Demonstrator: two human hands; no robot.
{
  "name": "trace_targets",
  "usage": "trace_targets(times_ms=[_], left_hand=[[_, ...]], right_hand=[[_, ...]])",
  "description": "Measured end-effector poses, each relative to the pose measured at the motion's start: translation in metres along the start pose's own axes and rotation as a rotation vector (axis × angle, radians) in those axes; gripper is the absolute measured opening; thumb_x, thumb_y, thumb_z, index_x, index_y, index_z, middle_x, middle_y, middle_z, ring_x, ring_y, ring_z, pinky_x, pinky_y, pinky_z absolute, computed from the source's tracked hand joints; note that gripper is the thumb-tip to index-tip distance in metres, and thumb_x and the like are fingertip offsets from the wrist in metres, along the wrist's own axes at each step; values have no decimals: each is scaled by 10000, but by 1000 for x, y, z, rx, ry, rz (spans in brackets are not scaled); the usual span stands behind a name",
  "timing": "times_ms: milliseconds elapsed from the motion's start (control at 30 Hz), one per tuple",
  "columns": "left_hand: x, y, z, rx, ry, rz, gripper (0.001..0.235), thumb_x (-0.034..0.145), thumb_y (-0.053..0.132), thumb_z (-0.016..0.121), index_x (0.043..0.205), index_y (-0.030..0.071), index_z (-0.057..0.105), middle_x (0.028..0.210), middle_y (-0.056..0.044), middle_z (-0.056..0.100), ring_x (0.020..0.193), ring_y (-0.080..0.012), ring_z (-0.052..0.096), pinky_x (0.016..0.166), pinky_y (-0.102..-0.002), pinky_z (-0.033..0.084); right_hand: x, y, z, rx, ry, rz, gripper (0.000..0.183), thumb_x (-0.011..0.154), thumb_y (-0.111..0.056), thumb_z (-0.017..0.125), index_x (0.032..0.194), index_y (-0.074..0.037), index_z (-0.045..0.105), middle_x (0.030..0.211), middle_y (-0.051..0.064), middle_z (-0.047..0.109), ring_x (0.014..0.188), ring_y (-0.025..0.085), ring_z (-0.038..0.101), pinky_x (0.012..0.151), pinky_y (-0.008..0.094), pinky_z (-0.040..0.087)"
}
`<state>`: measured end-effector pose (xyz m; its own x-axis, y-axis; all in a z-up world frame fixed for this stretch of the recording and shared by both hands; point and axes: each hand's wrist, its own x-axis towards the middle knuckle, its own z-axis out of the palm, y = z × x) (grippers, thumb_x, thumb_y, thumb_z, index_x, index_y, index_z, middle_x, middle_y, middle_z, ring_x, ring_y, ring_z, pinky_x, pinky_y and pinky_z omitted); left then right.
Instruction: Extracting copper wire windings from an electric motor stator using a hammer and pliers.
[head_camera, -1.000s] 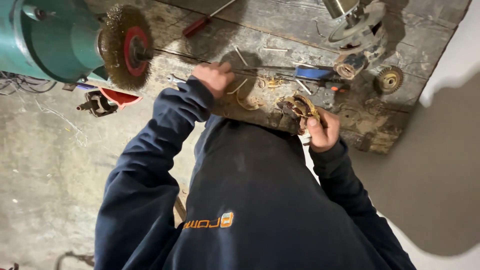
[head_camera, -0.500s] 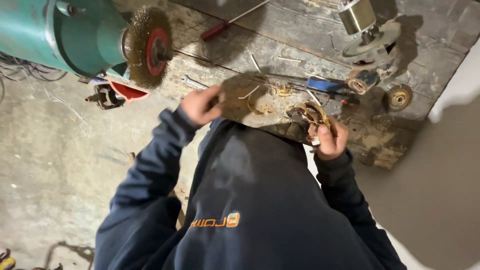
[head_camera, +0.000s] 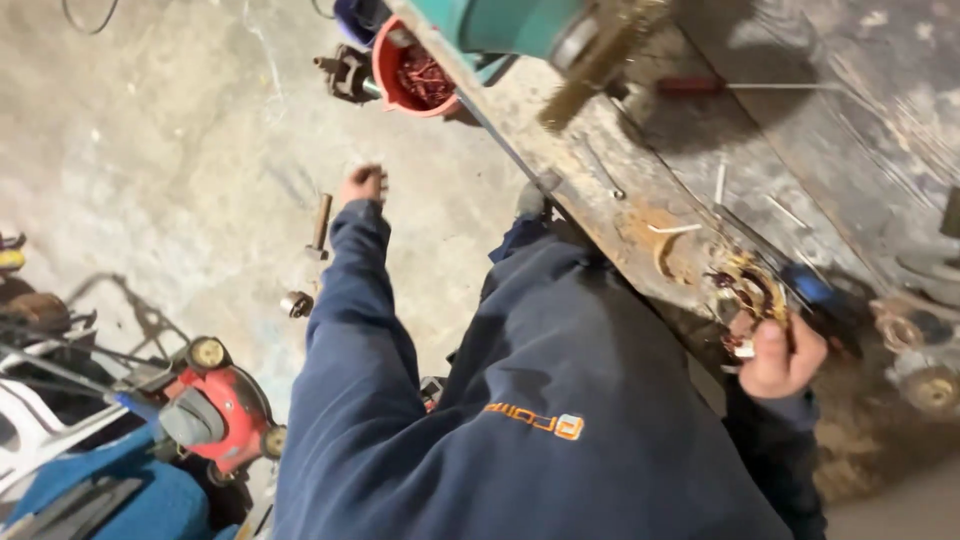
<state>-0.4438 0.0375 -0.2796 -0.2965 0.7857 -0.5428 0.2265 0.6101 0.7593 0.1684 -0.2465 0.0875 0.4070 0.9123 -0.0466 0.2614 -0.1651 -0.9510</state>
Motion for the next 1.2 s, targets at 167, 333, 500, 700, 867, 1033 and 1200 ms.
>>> trace_targets(times_ms=[167,333,500,700,867,1033,1200], left_hand=[[94,49,-12,-47,218,526,525,1019,264,635,1469,17,526,1435,-201,609,1317,-293,605,1112,-385,473],[52,182,-70,-997,-157,405,903,905,819,340,1645,307,261,1742,-45,284,1585,-446,305,1246,-717,236],[-19,274,-149,-1324,-198,860,767,972,676,315,1543,164,350,1560,-178,450,1472,-467,372,1235,-632,221],[-245,419,21,-588,-772,1228,483,980,518,566,1202,100,657,1160,-103,699,999,-284,663,852,-390,531],[-372,397,169,158,-1249,1096,306,916,172,764,1168,7,705,1151,-153,747,1064,-280,744,942,-359,576],[-423,390,231,121,-1219,1065,537,932,168,765,1400,15,551,1336,-216,650,1162,-344,680,976,-361,559],[-433,371,239,231,-1297,1027,589,933,171,766,1445,22,516,1228,-180,699,1122,-318,719,957,-360,558]], right_hand=[[9,-29,9,-1,-14,12,544,1087,-459,569,1072,75,670,822,56,659,712,119,577,660,254,429],[7,-38,2,-22,57,-19,571,1072,-473,576,1176,80,668,840,54,662,747,119,585,692,244,448],[-7,-23,-14,-52,123,-41,545,1106,-460,551,1072,69,679,841,56,677,747,125,609,703,252,465],[1,-21,-9,-139,113,-70,458,1057,-392,542,1092,41,689,827,69,690,659,162,634,654,312,498],[-6,-17,-3,-135,152,-214,519,1081,-471,536,1156,33,634,995,103,671,863,229,639,805,373,513],[-3,-49,-10,84,-86,-185,540,1092,-525,502,1132,-9,656,1017,68,638,910,185,614,835,323,489],[-22,-20,-6,270,-84,-108,534,1078,-514,551,1155,7,638,1038,47,600,915,148,578,825,302,473]])
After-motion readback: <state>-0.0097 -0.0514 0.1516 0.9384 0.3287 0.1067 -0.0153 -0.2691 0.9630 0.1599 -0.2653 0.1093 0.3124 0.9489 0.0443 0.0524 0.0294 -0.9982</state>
